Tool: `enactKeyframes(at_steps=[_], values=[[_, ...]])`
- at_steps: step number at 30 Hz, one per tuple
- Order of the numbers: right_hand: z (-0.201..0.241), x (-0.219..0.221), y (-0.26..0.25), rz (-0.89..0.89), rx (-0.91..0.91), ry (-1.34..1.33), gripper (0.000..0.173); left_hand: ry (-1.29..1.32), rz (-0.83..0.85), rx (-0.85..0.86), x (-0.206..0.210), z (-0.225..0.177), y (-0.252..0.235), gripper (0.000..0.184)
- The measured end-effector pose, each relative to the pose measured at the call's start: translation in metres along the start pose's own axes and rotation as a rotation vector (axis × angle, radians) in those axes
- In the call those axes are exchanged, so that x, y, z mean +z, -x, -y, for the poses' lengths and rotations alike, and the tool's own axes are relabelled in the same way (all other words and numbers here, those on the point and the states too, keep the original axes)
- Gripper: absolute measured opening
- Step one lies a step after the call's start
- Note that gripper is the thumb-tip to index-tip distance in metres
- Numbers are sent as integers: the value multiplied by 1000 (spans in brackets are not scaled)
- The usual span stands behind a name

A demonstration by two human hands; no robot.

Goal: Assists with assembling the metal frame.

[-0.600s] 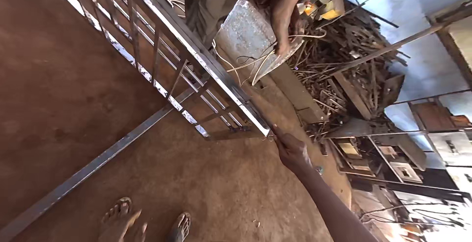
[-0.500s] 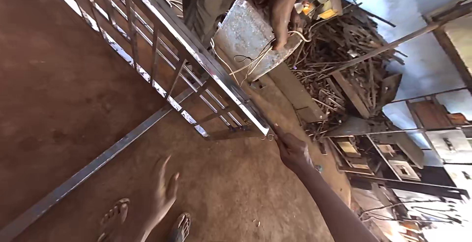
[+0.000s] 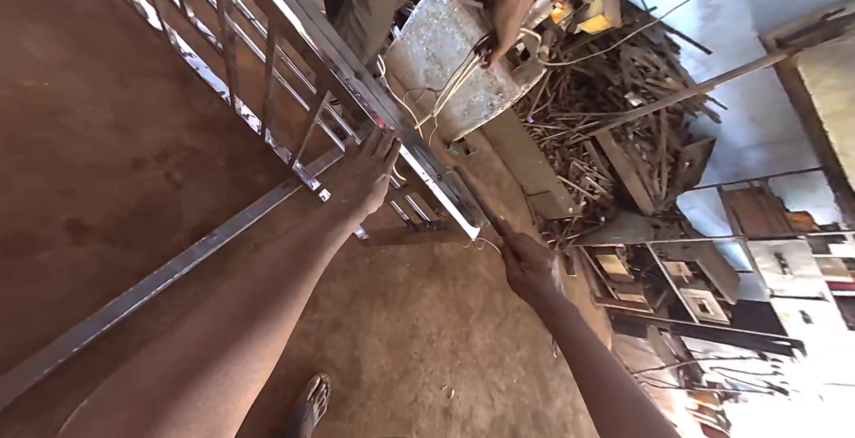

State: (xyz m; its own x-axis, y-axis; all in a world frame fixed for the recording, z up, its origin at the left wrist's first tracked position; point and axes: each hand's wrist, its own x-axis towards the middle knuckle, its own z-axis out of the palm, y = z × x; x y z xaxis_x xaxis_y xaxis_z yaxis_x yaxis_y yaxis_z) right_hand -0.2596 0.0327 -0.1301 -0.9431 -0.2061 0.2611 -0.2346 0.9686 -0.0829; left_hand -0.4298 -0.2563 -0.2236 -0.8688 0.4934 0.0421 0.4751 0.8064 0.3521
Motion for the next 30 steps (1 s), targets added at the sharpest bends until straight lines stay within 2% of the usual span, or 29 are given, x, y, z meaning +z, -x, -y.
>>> enactKeyframes(at_steps=[4,8,19,30], values=[[0,-1,-1,5,5,1,40,2,-81,1,7,2,3,94],[-8,4,3,78,39,16,41,-4,-47,-1,3,3,1,93],[-11,13,8,-3,-9,2,39,0,-89,-5,5,2,1,89],[-5,9,-4,27,4,-13,41,-10,-78,-11,4,0,1,87]])
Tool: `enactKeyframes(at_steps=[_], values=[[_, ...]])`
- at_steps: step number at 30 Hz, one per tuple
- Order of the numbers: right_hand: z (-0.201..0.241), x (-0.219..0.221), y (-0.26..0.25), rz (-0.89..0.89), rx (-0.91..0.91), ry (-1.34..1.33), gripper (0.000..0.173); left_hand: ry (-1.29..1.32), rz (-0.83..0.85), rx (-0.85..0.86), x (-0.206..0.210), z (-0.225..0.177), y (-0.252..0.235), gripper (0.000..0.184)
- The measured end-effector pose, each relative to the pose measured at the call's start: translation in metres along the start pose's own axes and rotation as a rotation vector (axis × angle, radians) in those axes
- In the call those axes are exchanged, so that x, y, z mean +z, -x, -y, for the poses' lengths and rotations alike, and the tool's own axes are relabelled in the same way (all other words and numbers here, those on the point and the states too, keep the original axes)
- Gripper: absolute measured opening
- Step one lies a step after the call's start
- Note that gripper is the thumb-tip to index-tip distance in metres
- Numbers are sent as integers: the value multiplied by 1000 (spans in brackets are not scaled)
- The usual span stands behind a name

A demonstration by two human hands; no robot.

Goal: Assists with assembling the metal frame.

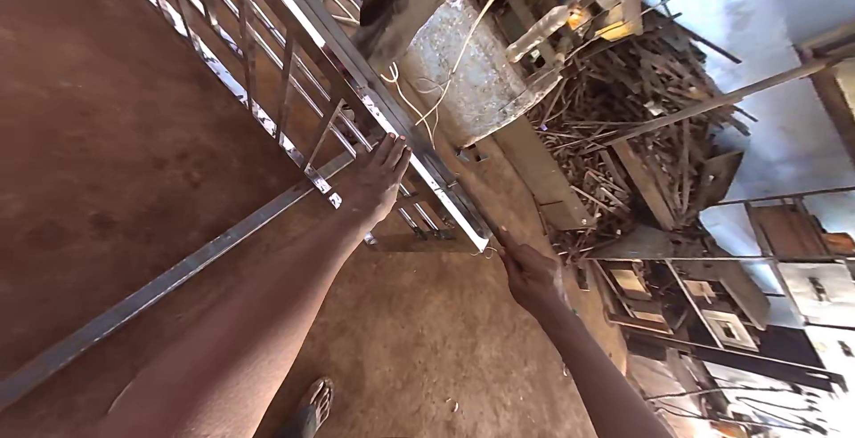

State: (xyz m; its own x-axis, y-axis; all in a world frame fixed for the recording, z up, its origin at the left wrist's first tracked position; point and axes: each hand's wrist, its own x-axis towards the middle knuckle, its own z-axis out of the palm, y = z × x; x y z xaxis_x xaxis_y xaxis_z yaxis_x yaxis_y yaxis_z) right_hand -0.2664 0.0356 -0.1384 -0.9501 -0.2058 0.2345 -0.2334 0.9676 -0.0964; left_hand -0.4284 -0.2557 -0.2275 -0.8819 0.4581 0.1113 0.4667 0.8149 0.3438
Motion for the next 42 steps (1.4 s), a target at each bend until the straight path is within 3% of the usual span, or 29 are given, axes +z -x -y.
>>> enactKeyframes(at_steps=[27,42], values=[[1,-1,5,-10,-1,52,42,-17,-14,-1,-2,-1,-1,79],[-1,1,9,-8,1,46,42,-4,-25,-15,0,-3,0,83]])
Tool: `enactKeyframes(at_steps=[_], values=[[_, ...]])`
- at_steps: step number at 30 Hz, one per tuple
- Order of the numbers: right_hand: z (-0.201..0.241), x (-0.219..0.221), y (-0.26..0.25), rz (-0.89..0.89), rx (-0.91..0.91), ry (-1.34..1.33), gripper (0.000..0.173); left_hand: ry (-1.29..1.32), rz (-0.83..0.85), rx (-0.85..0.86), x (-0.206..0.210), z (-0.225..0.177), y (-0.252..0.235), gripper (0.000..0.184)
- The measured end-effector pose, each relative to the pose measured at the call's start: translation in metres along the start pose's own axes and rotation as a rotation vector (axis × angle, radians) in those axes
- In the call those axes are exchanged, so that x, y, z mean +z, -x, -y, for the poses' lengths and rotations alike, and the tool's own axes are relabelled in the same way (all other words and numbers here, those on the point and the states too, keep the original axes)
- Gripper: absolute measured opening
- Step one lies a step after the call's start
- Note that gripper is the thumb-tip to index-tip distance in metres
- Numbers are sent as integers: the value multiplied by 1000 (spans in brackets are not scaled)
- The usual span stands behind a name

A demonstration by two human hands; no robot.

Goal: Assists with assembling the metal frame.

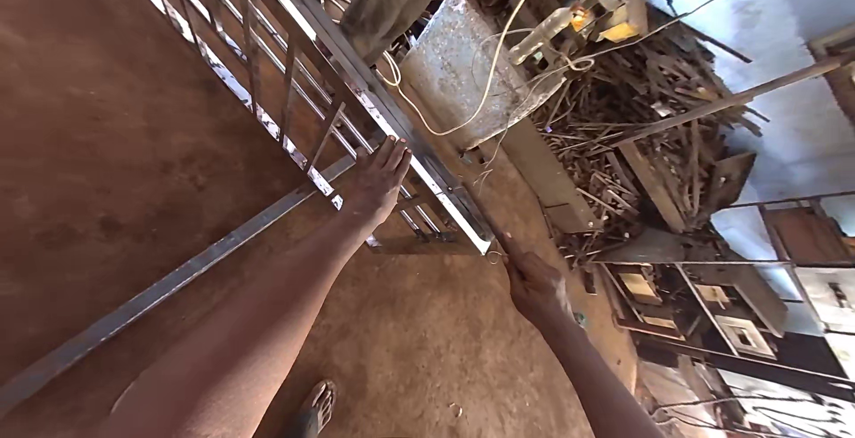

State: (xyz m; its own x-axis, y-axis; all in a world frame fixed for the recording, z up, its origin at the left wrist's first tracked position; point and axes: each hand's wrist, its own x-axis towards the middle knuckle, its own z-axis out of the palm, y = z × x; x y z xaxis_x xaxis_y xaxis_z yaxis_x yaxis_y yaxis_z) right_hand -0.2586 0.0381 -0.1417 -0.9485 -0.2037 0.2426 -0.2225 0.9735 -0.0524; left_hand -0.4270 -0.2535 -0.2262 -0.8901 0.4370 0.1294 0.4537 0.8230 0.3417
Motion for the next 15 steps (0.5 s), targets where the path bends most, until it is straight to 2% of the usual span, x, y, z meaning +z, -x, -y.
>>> enactKeyframes(at_steps=[15], values=[[1,2,-1,-4,21,8,42,-15,-8,-3,1,-3,-1,86]])
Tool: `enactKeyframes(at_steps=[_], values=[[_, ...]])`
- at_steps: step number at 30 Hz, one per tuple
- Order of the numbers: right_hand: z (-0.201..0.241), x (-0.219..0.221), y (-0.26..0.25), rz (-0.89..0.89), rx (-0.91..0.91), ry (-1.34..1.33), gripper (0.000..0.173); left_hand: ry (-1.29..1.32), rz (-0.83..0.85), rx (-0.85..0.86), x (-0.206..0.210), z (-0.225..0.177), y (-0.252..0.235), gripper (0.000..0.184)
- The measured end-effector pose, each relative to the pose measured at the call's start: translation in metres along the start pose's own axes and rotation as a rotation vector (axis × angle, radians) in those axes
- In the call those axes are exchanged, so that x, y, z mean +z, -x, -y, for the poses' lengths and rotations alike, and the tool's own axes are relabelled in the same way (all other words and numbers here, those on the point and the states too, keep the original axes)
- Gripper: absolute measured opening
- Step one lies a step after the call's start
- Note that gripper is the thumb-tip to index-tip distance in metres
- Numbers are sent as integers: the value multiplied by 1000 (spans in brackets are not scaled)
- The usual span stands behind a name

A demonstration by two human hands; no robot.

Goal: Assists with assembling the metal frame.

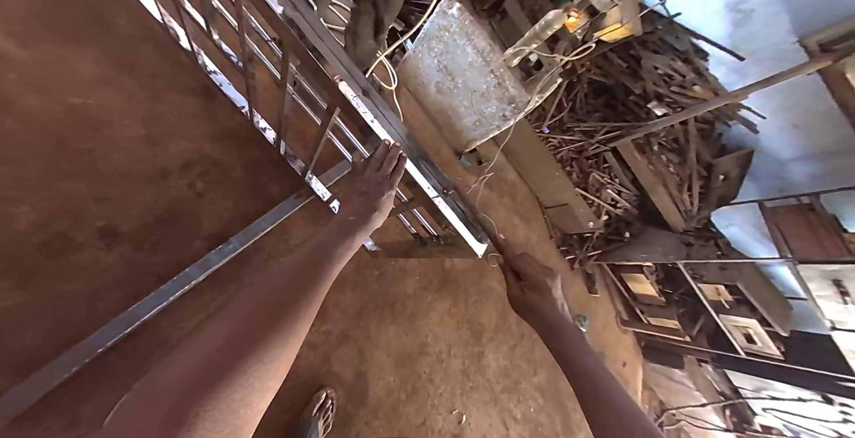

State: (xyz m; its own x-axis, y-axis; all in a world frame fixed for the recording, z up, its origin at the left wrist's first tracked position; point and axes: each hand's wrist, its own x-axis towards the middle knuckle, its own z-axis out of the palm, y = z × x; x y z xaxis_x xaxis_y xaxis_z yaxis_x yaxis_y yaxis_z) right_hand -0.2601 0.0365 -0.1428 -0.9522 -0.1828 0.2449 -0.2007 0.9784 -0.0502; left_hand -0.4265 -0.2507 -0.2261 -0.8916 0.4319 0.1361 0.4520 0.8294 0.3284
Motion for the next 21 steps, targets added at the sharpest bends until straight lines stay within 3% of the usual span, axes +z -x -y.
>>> enactKeyframes(at_steps=[3,6,9,12,13,15,16,17,18,19,21], values=[[1,-2,1,-5,25,-50,42,7,27,-11,-4,-2,0,90],[-1,-12,8,-33,77,-126,40,-13,213,-104,-20,-27,-8,112],[-1,-28,16,-119,162,-210,41,31,211,-193,-9,-75,-9,117],[-3,-44,20,-173,225,-273,43,331,327,-53,3,-145,23,129],[-4,-49,19,-183,235,-296,43,422,421,105,-1,-166,42,114],[-5,-55,16,-188,231,-341,44,493,635,484,-21,-183,69,58],[-5,-56,15,-181,218,-354,45,505,780,578,-35,-182,72,43],[-5,-56,13,-164,196,-355,45,512,890,602,-48,-172,71,40],[-3,-55,11,-143,170,-338,44,611,804,564,-43,-152,74,40],[-1,-52,10,-116,146,-320,43,701,614,441,-37,-129,78,36],[3,-39,8,-84,93,-270,40,585,180,151,-22,-91,70,40]])
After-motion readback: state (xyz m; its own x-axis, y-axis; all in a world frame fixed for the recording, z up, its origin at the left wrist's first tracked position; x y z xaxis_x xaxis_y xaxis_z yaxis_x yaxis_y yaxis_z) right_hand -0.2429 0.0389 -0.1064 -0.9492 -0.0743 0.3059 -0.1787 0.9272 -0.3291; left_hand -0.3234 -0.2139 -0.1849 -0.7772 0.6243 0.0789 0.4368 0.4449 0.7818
